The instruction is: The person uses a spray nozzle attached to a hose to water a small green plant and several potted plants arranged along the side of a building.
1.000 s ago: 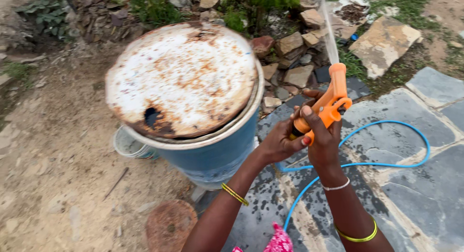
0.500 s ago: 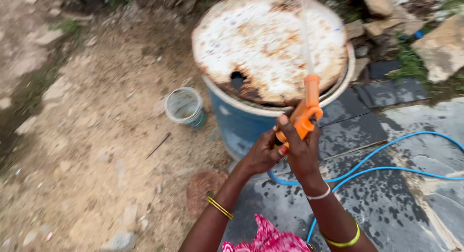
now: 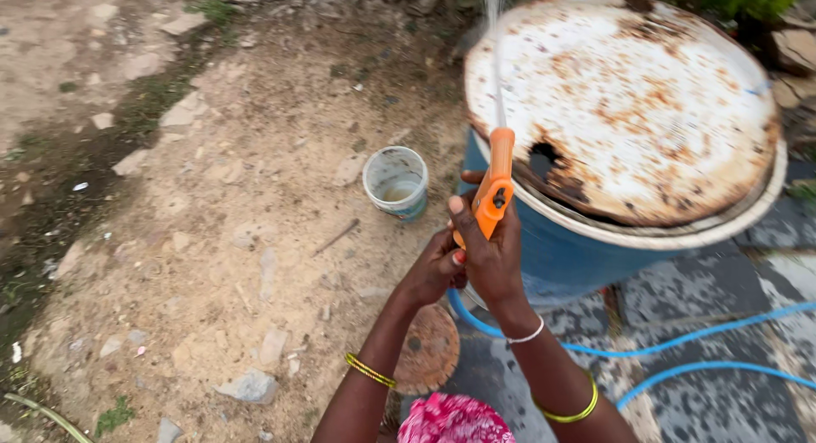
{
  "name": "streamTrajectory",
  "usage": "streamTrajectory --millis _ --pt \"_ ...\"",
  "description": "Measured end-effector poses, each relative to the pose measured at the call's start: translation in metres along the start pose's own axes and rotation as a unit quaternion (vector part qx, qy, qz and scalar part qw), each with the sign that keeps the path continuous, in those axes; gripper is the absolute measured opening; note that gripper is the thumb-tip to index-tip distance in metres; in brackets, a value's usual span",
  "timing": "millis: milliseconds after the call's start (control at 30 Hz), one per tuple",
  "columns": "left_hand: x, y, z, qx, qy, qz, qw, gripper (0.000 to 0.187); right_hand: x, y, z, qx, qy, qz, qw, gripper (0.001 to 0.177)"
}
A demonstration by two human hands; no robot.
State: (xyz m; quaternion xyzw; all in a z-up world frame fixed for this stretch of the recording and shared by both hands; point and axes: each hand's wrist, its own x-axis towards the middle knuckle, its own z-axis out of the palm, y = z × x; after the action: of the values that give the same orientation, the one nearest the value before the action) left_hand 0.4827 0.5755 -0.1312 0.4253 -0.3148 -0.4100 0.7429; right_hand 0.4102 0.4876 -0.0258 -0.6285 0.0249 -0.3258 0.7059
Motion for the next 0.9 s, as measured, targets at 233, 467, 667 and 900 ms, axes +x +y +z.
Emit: streamTrajectory --millis 233,467,667,900 --pt "-0.014 0.016 -0.086 0.028 0.016 0.007 0.999 0.101 0.027 0.055 0.072 0.022 0.024 0.025 0.999 0.041" --pt "-0.044 0.059 -0.181 0.042 0.034 -0.028 0.998 0.085 0.052 0.106 0.166 -0.003 0.046 0.073 0.996 0.043" --pt "-0.052 0.078 -0.248 0.030 -0.016 -0.052 0.998 0.082 0.059 0.114 0.218 -0.005 0.046 0.016 0.999 0.046" --pt "-0.065 0.087 -0.299 0.034 -0.084 -0.028 0.996 0.093 0.058 0.113 0.274 -0.033 0.079 0.002 0.996 0.046"
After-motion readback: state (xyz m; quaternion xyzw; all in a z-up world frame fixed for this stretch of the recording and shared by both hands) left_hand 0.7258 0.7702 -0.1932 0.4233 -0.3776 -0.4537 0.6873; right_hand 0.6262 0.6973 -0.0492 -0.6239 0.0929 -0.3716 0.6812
